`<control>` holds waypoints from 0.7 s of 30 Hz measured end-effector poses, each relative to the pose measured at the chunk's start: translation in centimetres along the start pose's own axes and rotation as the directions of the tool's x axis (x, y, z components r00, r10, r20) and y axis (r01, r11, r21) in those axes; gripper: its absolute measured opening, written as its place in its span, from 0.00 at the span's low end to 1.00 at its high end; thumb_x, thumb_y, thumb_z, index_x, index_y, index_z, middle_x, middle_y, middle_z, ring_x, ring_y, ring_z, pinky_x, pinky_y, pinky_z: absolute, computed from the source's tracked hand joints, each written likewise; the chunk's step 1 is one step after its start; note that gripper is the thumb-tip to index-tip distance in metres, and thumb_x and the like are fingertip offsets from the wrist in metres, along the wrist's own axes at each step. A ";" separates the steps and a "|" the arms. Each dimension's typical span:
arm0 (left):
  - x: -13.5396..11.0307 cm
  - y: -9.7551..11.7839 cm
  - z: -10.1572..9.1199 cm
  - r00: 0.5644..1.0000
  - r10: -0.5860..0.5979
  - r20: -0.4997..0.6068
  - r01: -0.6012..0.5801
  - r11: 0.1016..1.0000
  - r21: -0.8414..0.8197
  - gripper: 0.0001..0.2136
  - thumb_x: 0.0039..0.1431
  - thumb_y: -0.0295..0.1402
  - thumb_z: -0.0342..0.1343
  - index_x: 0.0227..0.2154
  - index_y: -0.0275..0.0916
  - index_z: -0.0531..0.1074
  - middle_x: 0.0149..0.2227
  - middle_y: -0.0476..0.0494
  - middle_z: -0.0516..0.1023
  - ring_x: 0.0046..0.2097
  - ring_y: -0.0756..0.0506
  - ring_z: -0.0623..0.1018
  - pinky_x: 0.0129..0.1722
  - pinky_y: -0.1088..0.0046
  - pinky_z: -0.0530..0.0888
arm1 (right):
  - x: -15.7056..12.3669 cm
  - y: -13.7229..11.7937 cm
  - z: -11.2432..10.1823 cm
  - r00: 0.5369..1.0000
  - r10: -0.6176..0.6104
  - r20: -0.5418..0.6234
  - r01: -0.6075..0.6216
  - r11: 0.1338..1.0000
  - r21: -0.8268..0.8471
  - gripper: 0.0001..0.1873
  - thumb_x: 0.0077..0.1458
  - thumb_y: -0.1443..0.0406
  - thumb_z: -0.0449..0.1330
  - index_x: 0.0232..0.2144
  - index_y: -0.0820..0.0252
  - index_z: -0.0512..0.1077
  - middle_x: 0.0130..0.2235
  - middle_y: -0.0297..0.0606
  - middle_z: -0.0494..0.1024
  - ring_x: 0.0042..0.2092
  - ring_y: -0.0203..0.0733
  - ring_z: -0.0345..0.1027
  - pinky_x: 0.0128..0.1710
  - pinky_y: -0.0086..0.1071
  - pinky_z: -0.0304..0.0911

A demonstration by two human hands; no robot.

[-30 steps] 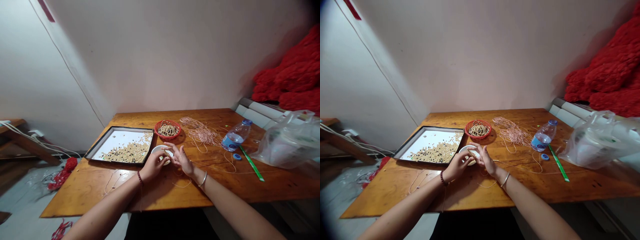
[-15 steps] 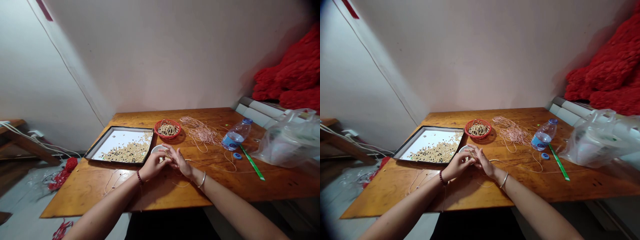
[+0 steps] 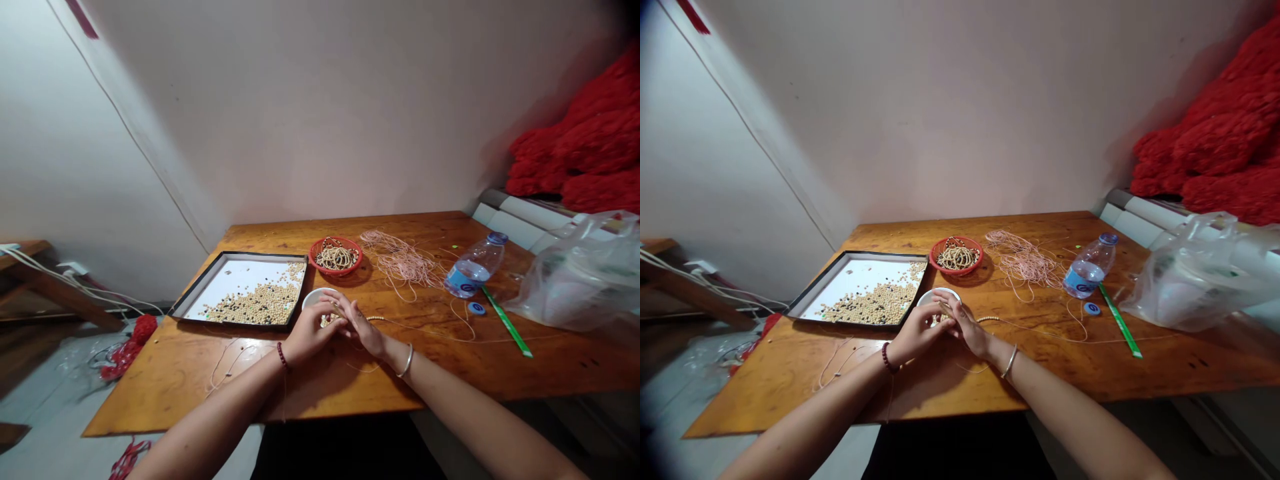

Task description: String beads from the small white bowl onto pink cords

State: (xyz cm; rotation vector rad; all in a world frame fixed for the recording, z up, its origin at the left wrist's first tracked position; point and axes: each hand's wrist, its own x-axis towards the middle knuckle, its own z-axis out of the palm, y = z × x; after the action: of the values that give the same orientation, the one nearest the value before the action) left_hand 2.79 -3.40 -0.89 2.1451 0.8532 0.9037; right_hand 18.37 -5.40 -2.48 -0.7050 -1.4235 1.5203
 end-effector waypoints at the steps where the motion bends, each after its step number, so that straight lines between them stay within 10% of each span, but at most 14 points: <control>1: -0.1 -0.1 0.1 1.000 -0.005 -0.012 0.005 1.000 0.009 0.08 0.59 0.35 0.55 0.31 0.39 0.76 0.32 0.45 0.78 0.34 0.47 0.71 0.37 0.70 0.67 | 0.0 -0.1 0.1 1.000 0.011 -0.001 -0.011 1.000 0.007 0.43 0.52 0.35 0.39 0.61 0.51 0.56 0.61 0.46 0.60 0.59 0.49 0.58 0.44 0.36 0.62; 13: -0.1 -0.2 0.3 0.997 -0.035 -0.063 0.035 0.999 0.010 0.09 0.60 0.38 0.54 0.32 0.38 0.75 0.31 0.45 0.77 0.30 0.48 0.71 0.32 0.73 0.66 | 0.4 0.1 -0.4 0.998 -0.032 -0.052 0.035 0.998 0.060 0.40 0.54 0.36 0.37 0.59 0.47 0.59 0.59 0.43 0.63 0.54 0.48 0.64 0.40 0.35 0.65; 21: -0.1 0.5 0.3 0.999 0.021 -0.037 -0.021 1.000 -0.005 0.08 0.60 0.35 0.54 0.34 0.39 0.77 0.37 0.43 0.79 0.38 0.47 0.75 0.40 0.71 0.69 | -0.2 -0.3 -0.5 0.996 -0.076 0.049 0.076 0.997 -0.011 0.37 0.57 0.40 0.38 0.60 0.49 0.59 0.64 0.40 0.58 0.64 0.47 0.51 0.62 0.43 0.47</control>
State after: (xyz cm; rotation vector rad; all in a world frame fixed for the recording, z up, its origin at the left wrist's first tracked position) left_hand 3.09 -3.85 -0.73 2.1428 0.8467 0.9575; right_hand 19.00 -5.34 -2.27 -0.6187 -1.4806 1.4792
